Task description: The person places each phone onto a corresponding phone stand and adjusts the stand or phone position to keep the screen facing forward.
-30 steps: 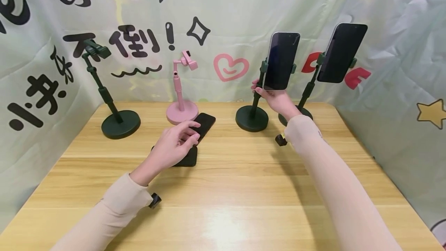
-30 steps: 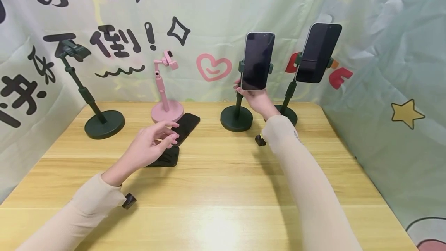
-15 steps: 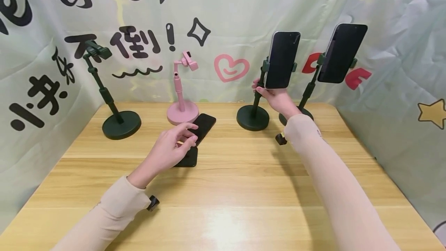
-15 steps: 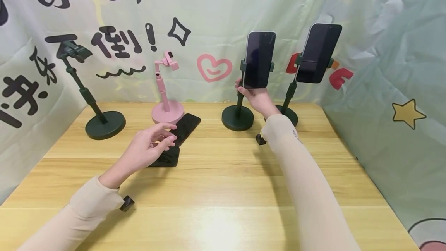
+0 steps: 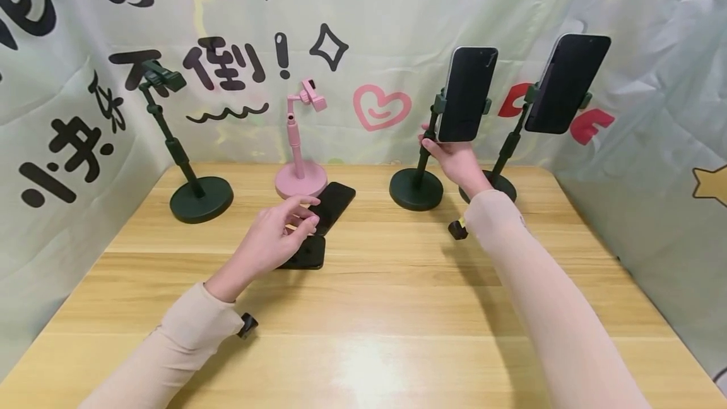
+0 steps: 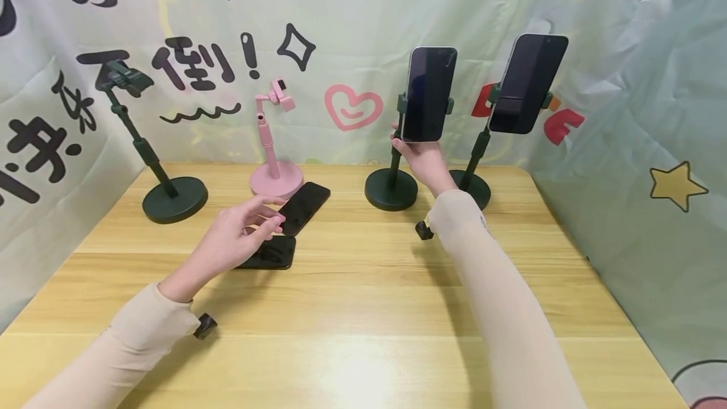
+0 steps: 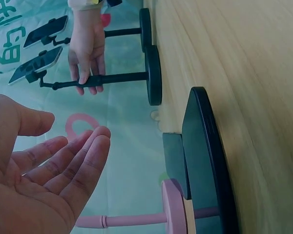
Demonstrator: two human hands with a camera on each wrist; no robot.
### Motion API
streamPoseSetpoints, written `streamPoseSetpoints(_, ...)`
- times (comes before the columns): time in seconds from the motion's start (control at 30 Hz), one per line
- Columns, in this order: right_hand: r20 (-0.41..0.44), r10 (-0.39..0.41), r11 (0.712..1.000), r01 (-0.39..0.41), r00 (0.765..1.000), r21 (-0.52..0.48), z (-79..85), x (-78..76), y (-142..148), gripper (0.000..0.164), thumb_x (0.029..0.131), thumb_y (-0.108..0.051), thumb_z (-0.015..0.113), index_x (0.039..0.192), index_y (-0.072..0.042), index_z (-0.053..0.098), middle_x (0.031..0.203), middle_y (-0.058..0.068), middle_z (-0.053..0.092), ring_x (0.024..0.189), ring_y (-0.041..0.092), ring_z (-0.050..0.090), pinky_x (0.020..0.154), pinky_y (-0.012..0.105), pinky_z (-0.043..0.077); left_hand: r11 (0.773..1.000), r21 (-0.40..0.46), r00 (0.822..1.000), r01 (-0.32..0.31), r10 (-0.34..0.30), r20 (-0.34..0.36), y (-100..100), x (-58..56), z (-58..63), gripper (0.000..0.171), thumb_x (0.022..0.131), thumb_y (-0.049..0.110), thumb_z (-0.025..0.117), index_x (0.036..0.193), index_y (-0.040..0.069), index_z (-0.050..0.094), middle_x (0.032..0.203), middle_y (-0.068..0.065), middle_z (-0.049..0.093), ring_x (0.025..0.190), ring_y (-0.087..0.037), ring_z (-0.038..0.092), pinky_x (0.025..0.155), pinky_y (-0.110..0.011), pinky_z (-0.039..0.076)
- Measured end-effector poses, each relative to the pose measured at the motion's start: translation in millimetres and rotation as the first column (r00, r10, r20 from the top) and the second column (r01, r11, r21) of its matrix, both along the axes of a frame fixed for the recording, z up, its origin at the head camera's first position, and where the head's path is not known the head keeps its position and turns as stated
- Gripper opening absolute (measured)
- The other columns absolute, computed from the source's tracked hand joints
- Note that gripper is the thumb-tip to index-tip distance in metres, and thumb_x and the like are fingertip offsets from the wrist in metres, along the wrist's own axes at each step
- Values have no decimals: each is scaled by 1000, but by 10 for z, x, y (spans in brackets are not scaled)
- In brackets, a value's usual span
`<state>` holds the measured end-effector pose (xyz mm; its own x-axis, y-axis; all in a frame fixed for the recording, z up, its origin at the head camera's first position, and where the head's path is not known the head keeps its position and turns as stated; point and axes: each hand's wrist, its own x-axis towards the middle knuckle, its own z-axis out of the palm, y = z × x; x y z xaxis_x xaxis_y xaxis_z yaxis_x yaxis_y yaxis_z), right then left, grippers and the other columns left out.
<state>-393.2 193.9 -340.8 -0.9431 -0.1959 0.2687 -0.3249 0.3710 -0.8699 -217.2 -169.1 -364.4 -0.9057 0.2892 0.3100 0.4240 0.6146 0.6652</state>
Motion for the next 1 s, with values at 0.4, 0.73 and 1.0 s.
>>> streamPoseSetpoints(0.4, 15, -97, 983, 94, 995, 161, -84, 138, 130, 44, 113, -32, 56, 149, -7, 53, 142, 21, 62, 140, 29, 58, 121, 47, 45, 1000, -12, 1000, -23, 22, -22, -68, -60, 66, 29, 106, 15, 68, 134, 10, 68, 109, -12, 81, 92, -29, 82, 77, -40, 63)
streamPoseSetpoints(0.73, 106, -85, 956, 52, 991, 289, 19, 277, 204, 53, 112, -31, 60, 157, -5, 53, 150, 22, 63, 136, 37, 66, 120, 52, 49, 999, -9, 999, -36, 35, -38, -159, -93, 105, 30, 107, 12, 66, 137, 8, 66, 109, -15, 81, 90, -32, 81, 76, -39, 65)
streamPoseSetpoints(1.0, 107, -104, 928, 58, 989, 368, 125, 356, 134, 40, 110, -29, 64, 140, -3, 70, 129, 20, 77, 120, 37, 76, 105, 48, 60, 997, -14, 996, -72, 71, -61, -234, -102, 164, 30, 108, 18, 66, 137, 9, 65, 109, -15, 81, 92, -33, 82, 76, -45, 66)
